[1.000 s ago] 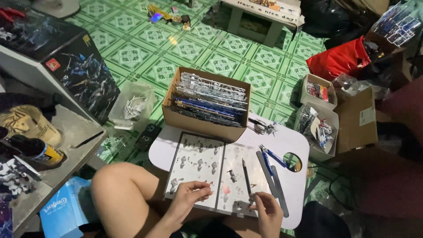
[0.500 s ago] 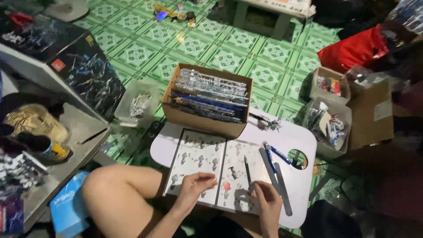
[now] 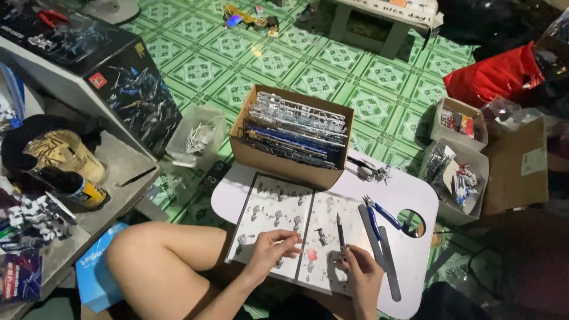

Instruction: A person is sitting on the floor assembling a plastic model kit, carefully joining small parts together while referring to an instruction manual.

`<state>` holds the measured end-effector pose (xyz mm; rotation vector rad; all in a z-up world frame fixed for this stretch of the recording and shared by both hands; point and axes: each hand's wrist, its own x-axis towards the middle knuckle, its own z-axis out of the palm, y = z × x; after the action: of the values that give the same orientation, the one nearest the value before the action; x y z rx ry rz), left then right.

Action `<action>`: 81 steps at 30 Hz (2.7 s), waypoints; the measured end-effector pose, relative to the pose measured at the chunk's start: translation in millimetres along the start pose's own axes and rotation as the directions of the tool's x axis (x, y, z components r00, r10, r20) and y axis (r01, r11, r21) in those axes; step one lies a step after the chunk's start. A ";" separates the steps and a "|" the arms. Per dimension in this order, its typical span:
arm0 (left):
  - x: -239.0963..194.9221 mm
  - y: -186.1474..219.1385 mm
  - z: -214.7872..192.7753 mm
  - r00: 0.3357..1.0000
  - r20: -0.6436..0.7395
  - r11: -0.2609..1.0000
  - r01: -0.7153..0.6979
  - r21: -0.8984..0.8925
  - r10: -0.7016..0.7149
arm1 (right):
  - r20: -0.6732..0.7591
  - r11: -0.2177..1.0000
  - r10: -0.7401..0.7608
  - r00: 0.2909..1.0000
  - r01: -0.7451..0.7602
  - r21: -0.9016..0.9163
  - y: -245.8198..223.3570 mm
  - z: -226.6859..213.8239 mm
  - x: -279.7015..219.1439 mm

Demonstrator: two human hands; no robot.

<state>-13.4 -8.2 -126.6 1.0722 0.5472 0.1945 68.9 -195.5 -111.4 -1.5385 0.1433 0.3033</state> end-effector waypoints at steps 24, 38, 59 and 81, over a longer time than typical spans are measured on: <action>57.1 17.3 45.2 0.986 -0.031 0.987 -0.162 -0.006 0.161 | 0.184 0.999 -0.034 0.982 0.040 -0.028 13.8 -33.1 61.4; 12.4 111.4 92.1 0.868 0.110 0.874 -0.473 -0.115 0.484 | 0.240 0.806 -0.395 0.887 0.210 0.553 -74.9 23.1 41.2; 43.3 195.8 116.2 0.364 0.466 0.350 -0.929 0.120 0.806 | 0.440 0.708 -0.617 0.652 0.218 0.671 -172.2 47.7 69.2; 84.4 192.1 127.5 0.311 0.547 0.285 -0.949 0.134 0.777 | 0.314 0.775 -0.562 0.765 0.354 0.524 -179.0 51.3 99.1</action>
<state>144.8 18.5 59.2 1.7590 -0.5179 0.8890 208.9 -135.1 34.4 -0.9672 -0.5256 0.1994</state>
